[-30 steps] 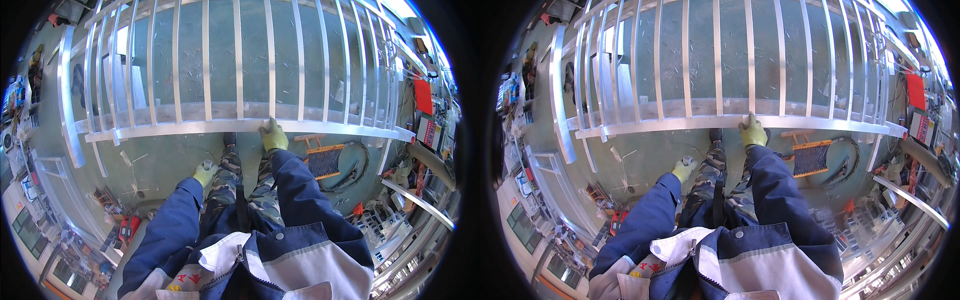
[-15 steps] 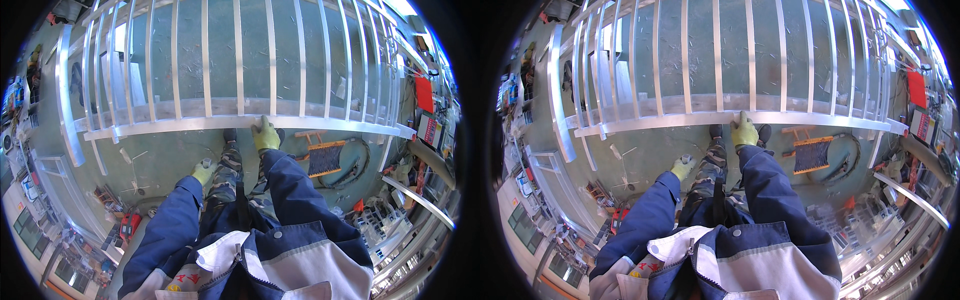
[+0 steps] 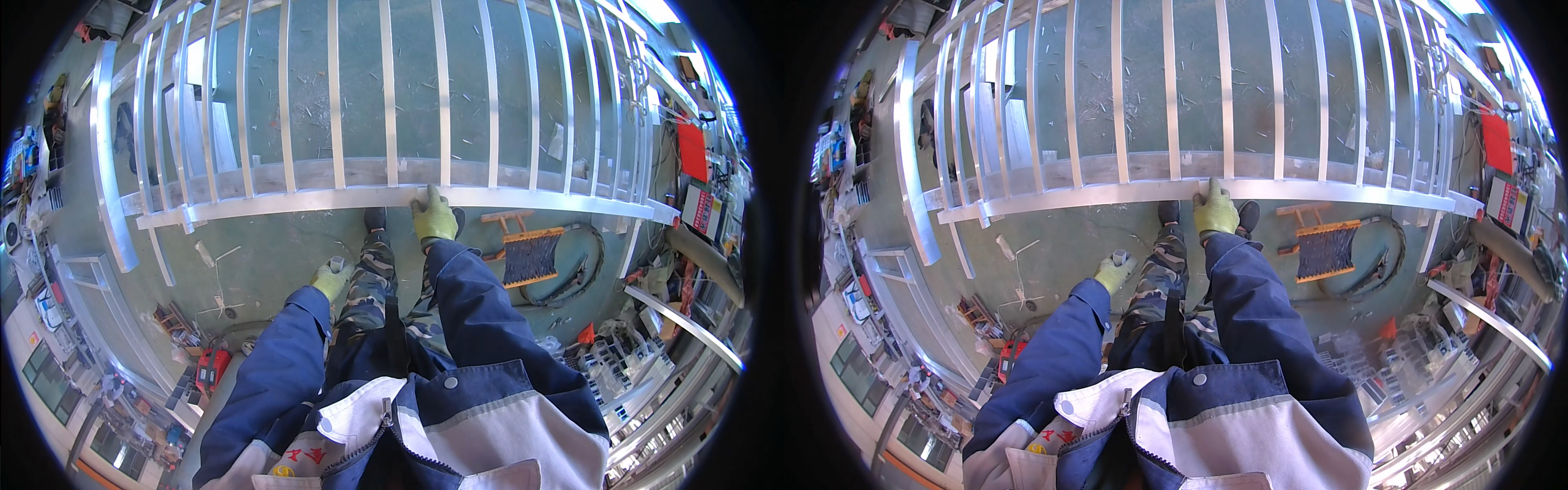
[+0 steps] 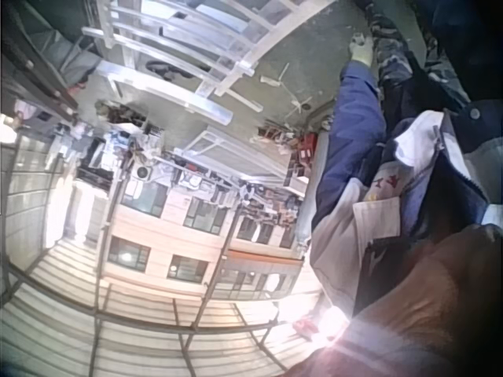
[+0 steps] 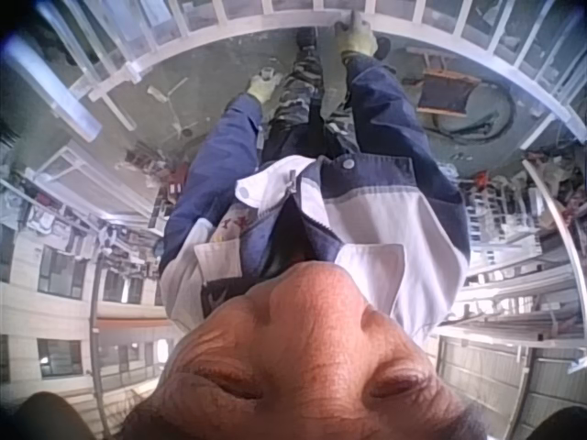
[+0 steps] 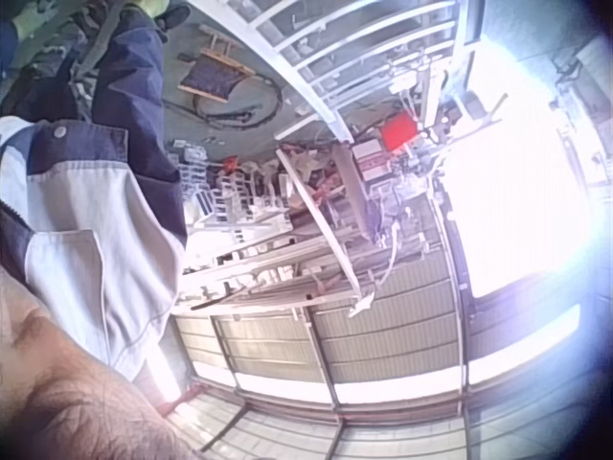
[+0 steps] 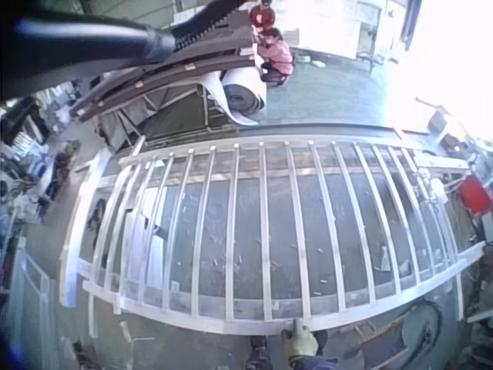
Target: The person uses a miter saw to cut aluminum profiles, then positions and welds small metal pieces onto a large aluminum frame structure using a handheld welding torch. The person moves between the saw and the frame, handling cut pieces and welding them into place.
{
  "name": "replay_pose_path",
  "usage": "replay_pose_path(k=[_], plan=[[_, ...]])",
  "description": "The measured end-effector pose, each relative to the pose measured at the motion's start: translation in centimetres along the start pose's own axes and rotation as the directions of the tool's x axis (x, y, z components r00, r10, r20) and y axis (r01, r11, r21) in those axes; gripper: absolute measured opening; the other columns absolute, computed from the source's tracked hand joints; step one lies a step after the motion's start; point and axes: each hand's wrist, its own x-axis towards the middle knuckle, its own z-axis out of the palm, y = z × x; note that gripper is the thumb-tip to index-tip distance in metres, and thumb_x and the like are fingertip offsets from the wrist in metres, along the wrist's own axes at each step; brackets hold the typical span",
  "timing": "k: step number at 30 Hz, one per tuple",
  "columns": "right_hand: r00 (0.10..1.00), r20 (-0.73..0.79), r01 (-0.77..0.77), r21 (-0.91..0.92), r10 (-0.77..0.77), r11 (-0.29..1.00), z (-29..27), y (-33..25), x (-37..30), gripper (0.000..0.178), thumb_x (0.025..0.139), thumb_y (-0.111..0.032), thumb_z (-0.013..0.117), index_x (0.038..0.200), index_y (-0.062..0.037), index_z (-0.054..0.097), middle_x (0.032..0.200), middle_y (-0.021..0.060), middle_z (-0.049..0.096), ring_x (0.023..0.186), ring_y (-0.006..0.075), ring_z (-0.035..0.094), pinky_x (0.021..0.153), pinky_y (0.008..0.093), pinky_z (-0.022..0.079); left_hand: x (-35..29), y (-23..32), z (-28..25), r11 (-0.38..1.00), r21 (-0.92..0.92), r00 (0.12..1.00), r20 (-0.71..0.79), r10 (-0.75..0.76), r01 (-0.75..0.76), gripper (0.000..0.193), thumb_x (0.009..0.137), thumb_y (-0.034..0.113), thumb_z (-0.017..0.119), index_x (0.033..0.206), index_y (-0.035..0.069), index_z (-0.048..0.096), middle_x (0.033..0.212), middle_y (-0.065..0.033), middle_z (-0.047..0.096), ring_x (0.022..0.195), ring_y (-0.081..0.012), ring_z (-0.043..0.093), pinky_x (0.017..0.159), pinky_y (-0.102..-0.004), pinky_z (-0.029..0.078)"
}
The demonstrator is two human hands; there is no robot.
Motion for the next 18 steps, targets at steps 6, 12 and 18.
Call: replay_pose_path(k=[6,12,18], plan=[[1.0,0.021,-0.008,-0.003,0.008,1.0,-0.3,-0.1,0.0,0.062,0.095,-0.043,0.065,0.148,-0.0159,0.048,0.132,0.0204,0.062,0.115,0.0405,0.066,0.094,0.0514,0.054,1.1,-1.5,0.5,1.0,-0.017,1.0,0.012,-0.01,0.01,0.052,0.086,0.047,0.077,0.125,0.013,0.069,0.105,-0.0096,0.075,0.088,-0.0283,0.071,0.069,-0.0458,0.059],[0.999,0.041,-0.004,0.006,0.004,1.0,-0.7,-0.3,-0.3,0.064,0.094,-0.045,0.064,0.148,-0.0139,0.047,0.131,0.0212,0.063,0.115,0.0416,0.066,0.094,0.0517,0.053,0.8,-0.7,0.1,1.0,-0.019,1.0,-0.009,0.003,-0.004,0.041,0.085,0.035,0.084,0.111,0.006,0.072,0.096,-0.0046,0.072,0.082,-0.0138,0.064,0.076,-0.033,0.054],[0.997,0.074,0.001,-0.019,0.0,1.0,-1.7,-0.6,-0.7,0.069,0.094,-0.049,0.063,0.149,-0.0122,0.045,0.131,0.0225,0.063,0.114,0.0424,0.066,0.094,0.0522,0.053,1.1,-1.0,0.2,0.998,0.052,0.998,-0.055,0.04,-0.037,0.043,0.084,0.037,0.085,0.11,0.005,0.072,0.098,-0.0062,0.074,0.085,-0.0182,0.066,0.08,-0.0363,0.054]])
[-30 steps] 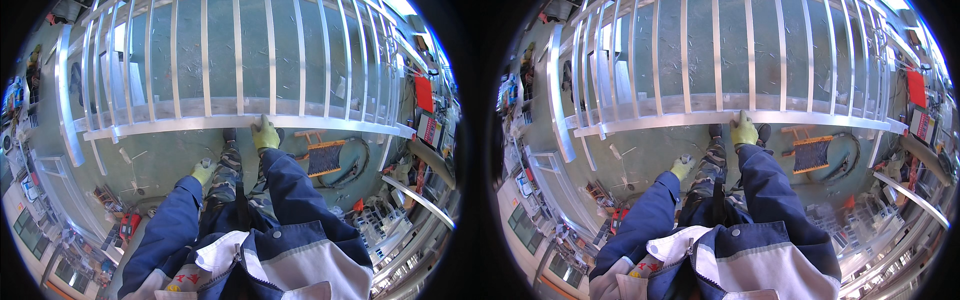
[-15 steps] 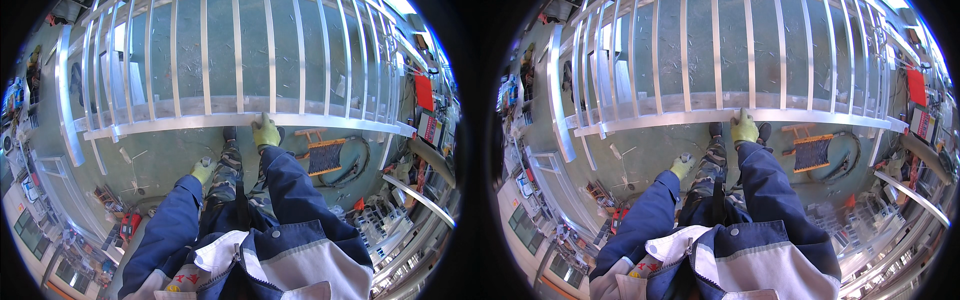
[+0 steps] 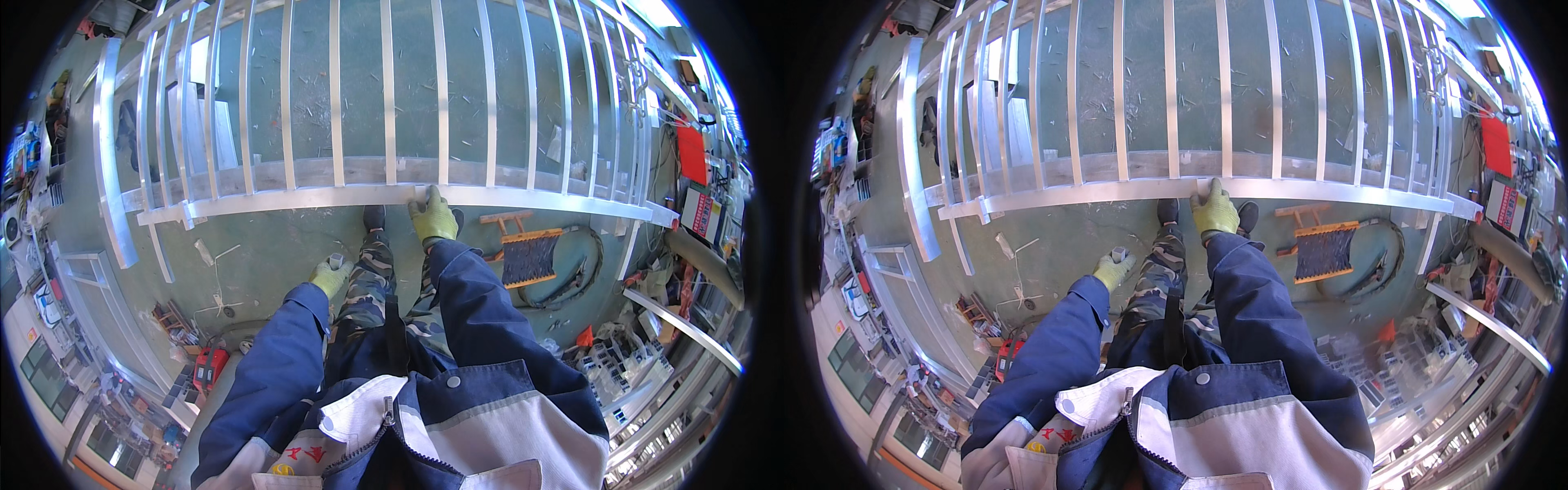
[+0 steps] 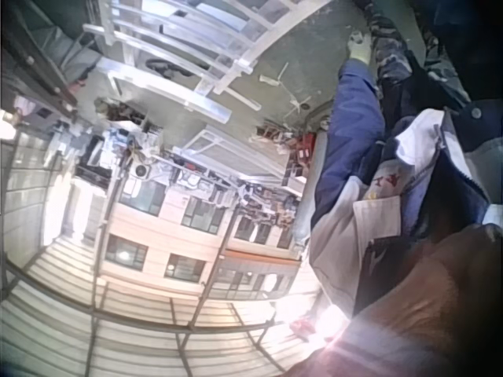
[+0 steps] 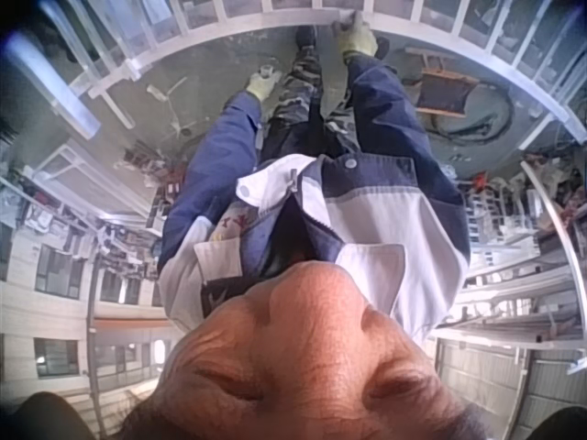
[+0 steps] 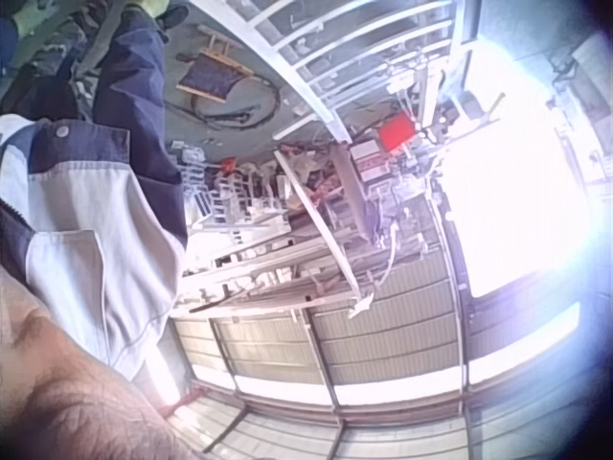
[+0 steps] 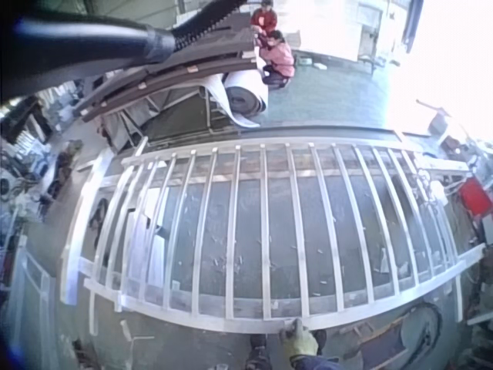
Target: The person uses a miter saw to cut aluminum profiles, then positions and welds small metal pieces onto a large aluminum frame structure using a handheld welding torch. The person moves between the saw and the frame, handling cut pieces and welding them into place.
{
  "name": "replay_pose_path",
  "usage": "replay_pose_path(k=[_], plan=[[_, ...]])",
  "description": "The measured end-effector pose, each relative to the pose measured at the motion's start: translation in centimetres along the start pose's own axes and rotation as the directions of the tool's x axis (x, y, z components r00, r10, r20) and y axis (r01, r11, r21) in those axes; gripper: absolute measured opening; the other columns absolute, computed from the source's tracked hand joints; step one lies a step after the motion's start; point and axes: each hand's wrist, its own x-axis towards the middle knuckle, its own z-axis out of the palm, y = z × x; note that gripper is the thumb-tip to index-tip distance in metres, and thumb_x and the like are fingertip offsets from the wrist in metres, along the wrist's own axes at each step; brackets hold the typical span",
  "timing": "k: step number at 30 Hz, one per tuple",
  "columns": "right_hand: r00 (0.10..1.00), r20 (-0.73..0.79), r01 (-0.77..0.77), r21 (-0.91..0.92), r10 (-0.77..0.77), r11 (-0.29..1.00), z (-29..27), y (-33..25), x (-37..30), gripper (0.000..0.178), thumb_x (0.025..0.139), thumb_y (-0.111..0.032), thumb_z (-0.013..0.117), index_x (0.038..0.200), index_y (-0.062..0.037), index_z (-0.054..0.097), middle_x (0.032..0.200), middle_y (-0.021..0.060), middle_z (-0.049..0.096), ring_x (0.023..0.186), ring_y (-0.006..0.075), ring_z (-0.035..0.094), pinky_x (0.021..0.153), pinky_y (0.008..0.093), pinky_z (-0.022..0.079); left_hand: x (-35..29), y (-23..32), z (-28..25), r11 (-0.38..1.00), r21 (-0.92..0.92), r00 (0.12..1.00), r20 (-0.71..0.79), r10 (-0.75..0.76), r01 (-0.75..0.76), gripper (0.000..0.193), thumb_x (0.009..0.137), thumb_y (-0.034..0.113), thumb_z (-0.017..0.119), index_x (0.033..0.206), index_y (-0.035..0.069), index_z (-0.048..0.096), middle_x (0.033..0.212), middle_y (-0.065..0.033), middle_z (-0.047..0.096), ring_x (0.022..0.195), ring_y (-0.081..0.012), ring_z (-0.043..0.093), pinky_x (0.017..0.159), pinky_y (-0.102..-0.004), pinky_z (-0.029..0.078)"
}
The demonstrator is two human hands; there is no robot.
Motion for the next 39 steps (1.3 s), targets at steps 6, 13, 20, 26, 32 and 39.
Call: replay_pose_path(k=[6,13,20,26,32,39], plan=[[1.0,-0.015,0.008,0.003,-0.008,1.0,-0.2,2.2,-0.1,0.075,0.093,-0.055,0.061,0.152,-0.0109,0.043,0.138,0.0244,0.06,0.117,0.043,0.065,0.097,0.0514,0.052,-1.7,1.0,1.1,1.0,-0.021,1.0,-0.022,0.009,-0.009,0.044,0.084,0.038,0.085,0.11,0.005,0.072,0.097,-0.0067,0.074,0.086,-0.0187,0.067,0.081,-0.0365,0.054],[0.999,0.043,0.003,0.144,-0.01,0.99,-2.3,6.3,-0.6,0.074,0.093,-0.053,0.061,0.149,-0.0071,0.048,0.135,0.0239,0.064,0.125,0.0408,0.061,0.104,0.0462,0.048,-8.2,6.3,1.3,0.999,-0.035,0.986,0.164,0.02,-0.015,0.036,0.093,0.033,0.069,0.121,0.011,0.064,0.114,-0.0132,0.071,0.097,-0.0303,0.069,0.088,-0.0478,0.057],[0.889,0.046,0.452,0.055,-0.455,0.89,-1.0,15.4,3.6,0.048,0.093,-0.036,0.062,0.121,0.0031,0.063,0.118,0.032,0.067,0.111,0.0489,0.064,0.095,0.0528,0.052,-3.5,-6.0,7.5,0.974,0.099,0.977,-0.048,0.21,-0.205,0.06,0.088,0.056,0.065,0.125,0.008,0.06,0.124,-0.025,0.064,0.115,-0.0445,0.063,0.099,-0.0499,0.048],[0.853,0.373,0.451,-0.176,-0.365,0.875,-5.6,17.3,4.5,0.064,0.082,-0.04,0.064,0.131,0.0005,0.064,0.123,0.0267,0.069,0.118,0.042,0.064,0.104,0.0463,0.049,-10.3,-7.6,12.6,0.974,-0.181,0.948,-0.262,-0.18,0.135,0.08,0.075,0.065,0.074,0.127,0.005,0.068,0.126,-0.0247,0.069,0.118,-0.0398,0.066,0.101,-0.0436,0.051],[0.678,0.577,0.669,-0.229,-0.455,0.707,-3.5,19.9,12.8,0.063,0.085,-0.044,0.065,0.131,-0.0005,0.063,0.117,0.024,0.071,0.115,0.037,0.066,0.1,0.041,0.051,-14.3,-10.3,16.7,0.886,-0.462,0.953,-0.25,-0.173,0.04,0.064,0.074,0.058,0.074,0.118,0.011,0.074,0.118,-0.0177,0.074,0.11,-0.0329,0.07,0.098,-0.0416,0.052],[0.596,0.736,0.765,-0.4,-0.321,0.504,-2.7,16.9,15.9,0.045,0.091,-0.045,0.067,0.118,-0.0098,0.062,0.114,0.0233,0.07,0.105,0.0455,0.068,0.087,0.0495,0.056,-12.8,-11.1,17.9,0.826,-0.564,0.906,-0.358,-0.226,-0.017,0.058,0.08,0.053,0.075,0.115,0.007,0.072,0.099,-0.0124,0.076,0.087,-0.0249,0.071,0.08,-0.0397,0.056]])
